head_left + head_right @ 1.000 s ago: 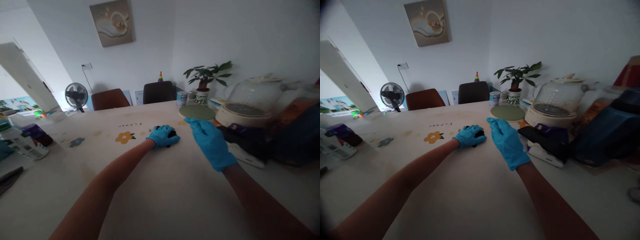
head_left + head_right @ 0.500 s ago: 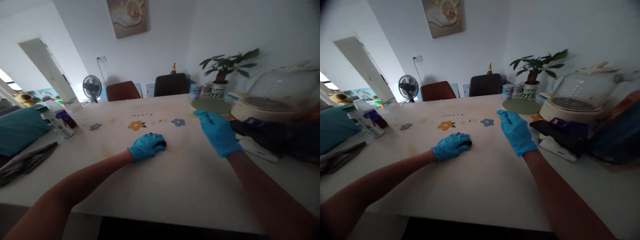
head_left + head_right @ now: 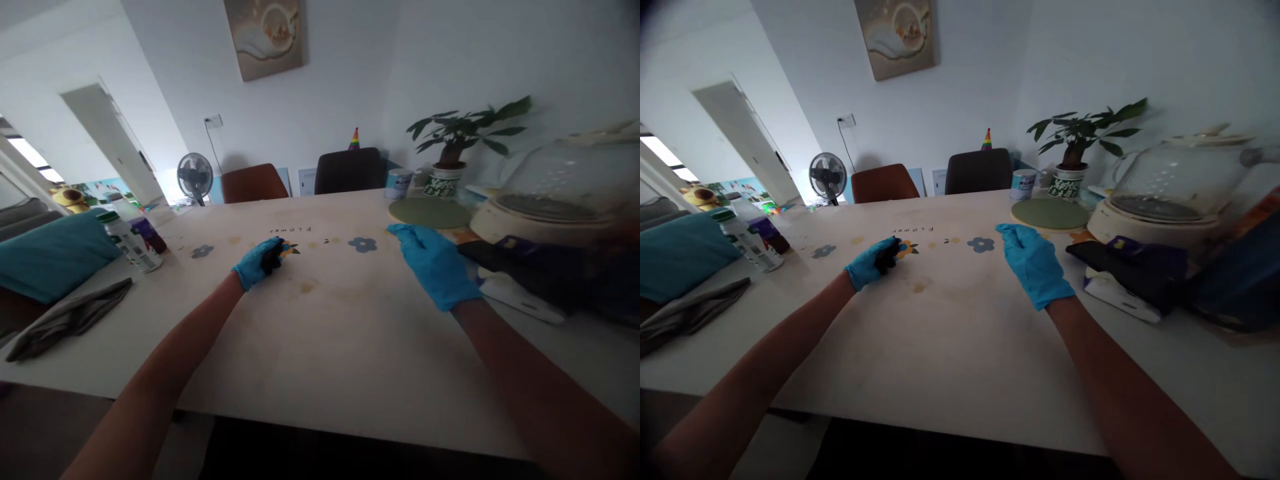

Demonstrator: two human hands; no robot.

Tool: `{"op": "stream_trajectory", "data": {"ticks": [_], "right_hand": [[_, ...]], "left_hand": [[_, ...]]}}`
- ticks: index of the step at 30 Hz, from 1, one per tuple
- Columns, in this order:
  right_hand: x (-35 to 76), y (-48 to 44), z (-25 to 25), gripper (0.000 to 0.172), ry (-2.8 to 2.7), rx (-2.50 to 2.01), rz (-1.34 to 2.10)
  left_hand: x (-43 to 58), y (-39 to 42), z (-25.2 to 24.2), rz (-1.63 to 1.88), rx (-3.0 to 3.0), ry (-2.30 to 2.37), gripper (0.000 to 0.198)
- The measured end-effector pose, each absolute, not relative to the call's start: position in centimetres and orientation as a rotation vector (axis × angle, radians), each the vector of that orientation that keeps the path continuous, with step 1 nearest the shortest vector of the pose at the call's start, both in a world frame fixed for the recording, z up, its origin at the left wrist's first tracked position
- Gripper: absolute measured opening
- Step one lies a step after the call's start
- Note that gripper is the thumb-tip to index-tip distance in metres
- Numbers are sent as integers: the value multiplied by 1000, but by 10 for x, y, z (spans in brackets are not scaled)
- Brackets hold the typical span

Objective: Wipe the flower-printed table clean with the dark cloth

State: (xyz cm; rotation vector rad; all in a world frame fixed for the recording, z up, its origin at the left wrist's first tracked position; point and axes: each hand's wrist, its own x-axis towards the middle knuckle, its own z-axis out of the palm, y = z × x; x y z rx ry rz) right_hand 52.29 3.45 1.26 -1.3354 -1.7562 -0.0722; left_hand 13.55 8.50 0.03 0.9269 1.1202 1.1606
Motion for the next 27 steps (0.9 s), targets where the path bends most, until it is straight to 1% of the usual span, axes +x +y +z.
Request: {"op": "stream_trajectory", "data": {"ticks": [3,6,9,12,17,22,27], "right_hand": [[521,33,13,44,-1747,-1326,-61],[520,33,13,42,-1722,-1310,-51],[521,33,15,44,-1697,-1303,-47],[523,31,17,43,-1697,-1302,-55],[516,22,23,42,-1685,-1269,-48],[507,15,26,36,-1665,-1204,7],[508,16,26,36,-1659,-1265,17]], "left_hand": [[134,104,8,1164,853,1215,23],[144,125,15,1175,869,1306,19],[153,142,18,1155,908,1333,24],[157,153,15,1136,946,1369,26],[168,159,6,1135,1014,1446,21],[197,162,-1,1057,1123,1545,40],[229,166,-7,964,1281,1617,37]]}}
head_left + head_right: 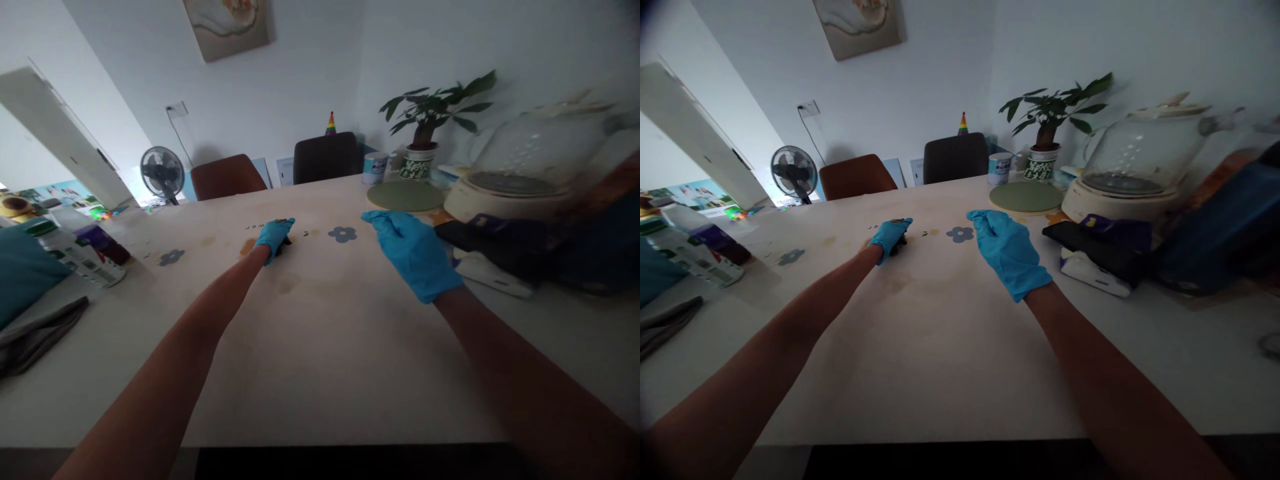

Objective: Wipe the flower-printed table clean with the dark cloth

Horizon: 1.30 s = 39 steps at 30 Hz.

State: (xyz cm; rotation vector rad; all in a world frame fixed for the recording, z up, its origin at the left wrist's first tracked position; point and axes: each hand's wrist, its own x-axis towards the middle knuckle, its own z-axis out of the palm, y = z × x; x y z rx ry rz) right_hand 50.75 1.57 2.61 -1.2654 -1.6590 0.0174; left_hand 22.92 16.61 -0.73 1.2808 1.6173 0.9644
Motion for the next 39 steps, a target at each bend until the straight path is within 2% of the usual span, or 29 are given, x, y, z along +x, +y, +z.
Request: {"op": "stream_trajectory", "data": {"ticks": [14,23,28,33,36,39], "right_hand": [[506,19,23,31,-1597,-1300,53],[504,20,24,34,-1604,-1242,98],[504,22,22,36,-1617,-1263,92],[504,22,20,37,-1624,-1294,58],[503,23,17,35,-1609,-1300,40],[502,24,14,33,-1621,-1331,45]], "left_hand": [[249,171,-2,877,1426,1711,32],[166,153,22,1043,1380,1820,31],[109,118,12,1118,1364,1870,51],[74,70,-9,701,1977,1897,39],[69,53,-14,462,2262,1902,51],[74,46,-16,393,2260,1923,58]]}}
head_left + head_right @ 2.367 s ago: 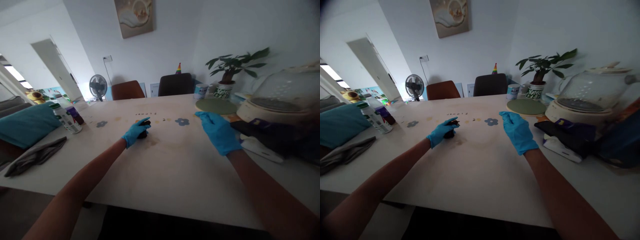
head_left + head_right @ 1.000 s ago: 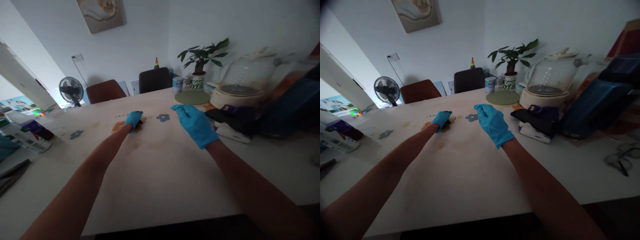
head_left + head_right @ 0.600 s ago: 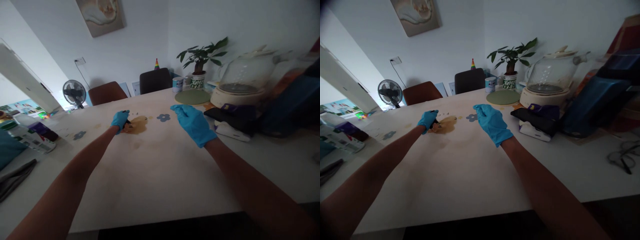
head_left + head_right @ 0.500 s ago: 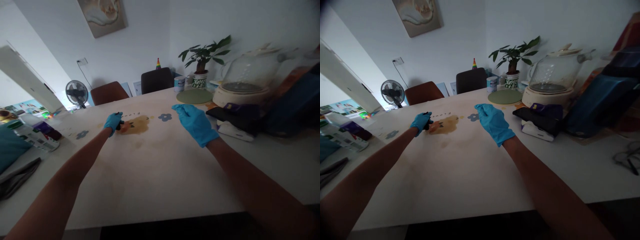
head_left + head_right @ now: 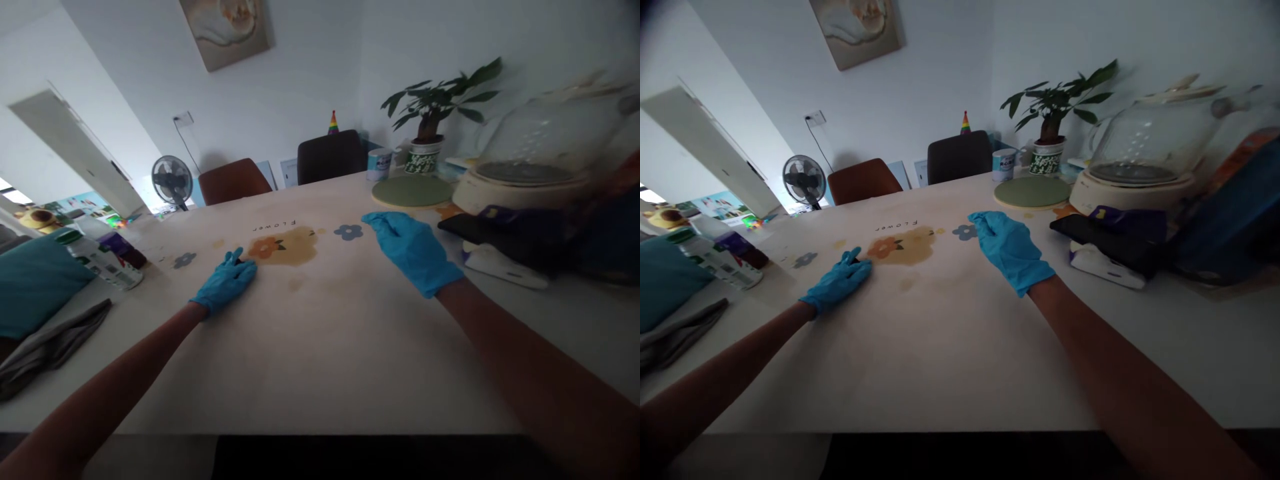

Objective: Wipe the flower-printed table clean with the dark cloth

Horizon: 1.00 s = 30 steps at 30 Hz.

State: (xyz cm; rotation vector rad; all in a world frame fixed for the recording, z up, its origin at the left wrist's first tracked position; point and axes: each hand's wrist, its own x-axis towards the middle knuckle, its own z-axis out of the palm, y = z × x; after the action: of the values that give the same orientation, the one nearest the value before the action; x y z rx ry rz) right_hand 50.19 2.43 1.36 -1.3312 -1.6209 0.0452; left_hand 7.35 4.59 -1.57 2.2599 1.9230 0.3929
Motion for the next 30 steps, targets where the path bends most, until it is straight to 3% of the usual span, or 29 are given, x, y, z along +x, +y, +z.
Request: {"op": "stream_trajectory", "data": {"ticks": [6,15,21,30], "right_hand": [[500,26,11,33,-1618,-1351,60],[501,24,11,33,-1665,-1356,49],[503,22,15,36,-1676,-1385,65],[500,20,18,32,-1701,-1406,72]], "left_hand": [[89,33,-17,411,2438,1693,50],[105,32,-12,116,2448,1859,30],[128,32,0,-113,2426,2034,51],[143,34,9,-387,2470,2110,57]]}}
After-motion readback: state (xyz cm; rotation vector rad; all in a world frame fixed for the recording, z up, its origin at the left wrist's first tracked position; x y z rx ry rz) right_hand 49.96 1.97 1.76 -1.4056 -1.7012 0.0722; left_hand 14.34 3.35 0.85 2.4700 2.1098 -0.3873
